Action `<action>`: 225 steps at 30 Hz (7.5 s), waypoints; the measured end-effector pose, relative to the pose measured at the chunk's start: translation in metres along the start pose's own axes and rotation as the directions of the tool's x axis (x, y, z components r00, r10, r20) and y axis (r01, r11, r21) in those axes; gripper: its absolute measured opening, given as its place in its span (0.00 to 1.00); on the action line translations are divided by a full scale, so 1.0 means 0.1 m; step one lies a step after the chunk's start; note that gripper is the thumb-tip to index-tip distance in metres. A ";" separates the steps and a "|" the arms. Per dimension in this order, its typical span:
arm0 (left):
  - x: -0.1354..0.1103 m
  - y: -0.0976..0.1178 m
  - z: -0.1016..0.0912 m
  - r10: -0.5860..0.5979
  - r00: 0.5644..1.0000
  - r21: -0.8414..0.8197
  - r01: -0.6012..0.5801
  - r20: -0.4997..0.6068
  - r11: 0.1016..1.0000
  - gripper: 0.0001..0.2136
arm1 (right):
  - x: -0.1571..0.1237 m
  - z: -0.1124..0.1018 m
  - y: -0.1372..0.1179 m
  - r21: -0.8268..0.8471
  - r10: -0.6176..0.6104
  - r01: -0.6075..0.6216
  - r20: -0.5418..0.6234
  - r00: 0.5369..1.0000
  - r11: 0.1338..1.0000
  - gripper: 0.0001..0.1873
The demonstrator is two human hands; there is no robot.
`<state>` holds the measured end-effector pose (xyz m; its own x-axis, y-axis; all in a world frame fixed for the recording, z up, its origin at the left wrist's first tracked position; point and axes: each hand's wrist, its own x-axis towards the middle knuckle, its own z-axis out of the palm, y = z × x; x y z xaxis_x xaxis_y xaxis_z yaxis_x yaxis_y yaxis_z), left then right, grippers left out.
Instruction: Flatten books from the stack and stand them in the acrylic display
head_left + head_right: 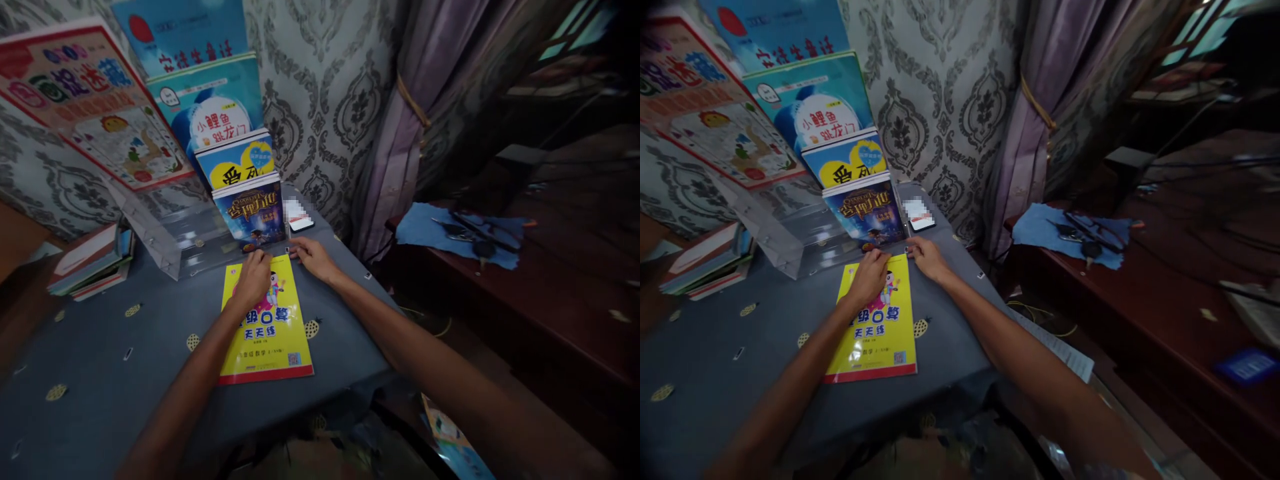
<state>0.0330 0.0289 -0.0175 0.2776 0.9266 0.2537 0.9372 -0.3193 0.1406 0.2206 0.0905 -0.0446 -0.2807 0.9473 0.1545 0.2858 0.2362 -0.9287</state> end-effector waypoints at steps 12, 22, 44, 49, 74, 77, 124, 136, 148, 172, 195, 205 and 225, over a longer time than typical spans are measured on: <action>-0.02 -0.14 0.07 -0.050 0.992 -0.283 0.016 -0.113 0.959 0.13 | -0.07 -0.06 -0.17 -0.078 0.048 -0.044 0.053 0.997 0.996 0.20; -0.04 -0.11 0.09 -0.007 0.994 -0.213 -0.017 -0.109 0.977 0.16 | -0.07 -0.04 -0.28 0.197 0.207 -0.212 0.044 0.977 0.957 0.15; -0.02 -0.10 0.10 0.144 0.989 -0.103 -0.146 -0.024 0.984 0.21 | -0.13 -0.07 -0.33 0.024 0.194 -0.199 0.139 0.971 0.980 0.08; -0.03 -0.01 0.00 0.129 0.991 0.007 -0.129 0.038 0.992 0.21 | -0.16 -0.09 -0.36 -0.157 0.089 -0.062 0.172 0.981 0.986 0.12; -0.54 0.55 -0.09 0.032 0.987 0.061 -0.041 0.155 0.997 0.24 | -0.21 -0.10 -0.46 -0.289 0.078 -0.019 0.195 0.978 0.957 0.13; -0.54 0.52 -0.08 0.033 0.988 0.056 -0.041 0.148 0.998 0.23 | -0.22 -0.09 -0.47 -0.274 0.083 -0.031 0.184 0.979 0.961 0.12; -0.41 0.77 -0.58 -0.147 0.971 0.203 0.108 0.188 0.973 0.16 | -0.14 -0.31 -0.46 0.084 0.084 -0.114 0.296 0.951 0.990 0.11; -0.39 0.68 -0.57 -0.137 0.968 0.152 0.106 0.208 0.983 0.16 | -0.16 -0.31 -0.44 0.086 0.006 -0.039 0.351 0.937 0.996 0.11; -0.42 0.72 -0.55 -0.115 0.978 0.180 0.083 0.176 0.980 0.17 | -0.15 -0.34 -0.39 0.044 -0.062 0.048 0.404 0.913 0.998 0.11; -0.48 0.56 -0.21 0.070 0.988 0.100 -0.084 0.137 0.991 0.20 | -0.82 -0.25 -0.29 -0.609 -0.280 0.489 0.410 0.868 0.625 0.19; -0.46 0.32 -0.05 0.187 0.975 -0.058 -0.181 0.116 0.982 0.22 | -0.90 -0.13 -0.25 -0.700 -0.297 0.492 0.392 0.871 0.517 0.22; -0.29 0.29 0.00 -0.048 0.998 0.129 0.042 0.037 0.991 0.21 | -0.43 0.00 -0.34 -0.682 -0.234 0.512 0.463 0.855 0.522 0.24; -0.69 0.07 -0.15 0.058 0.990 -0.022 -0.055 0.127 0.998 0.26 | -0.04 0.21 -0.18 -0.604 -0.270 0.492 0.424 0.865 0.627 0.29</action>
<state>0.0169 -0.0401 -0.0193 0.3557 0.9244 0.1374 0.9156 -0.3742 0.1471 0.1974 0.0780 -0.0357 -0.7081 0.6634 0.2420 0.5946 0.7450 -0.3024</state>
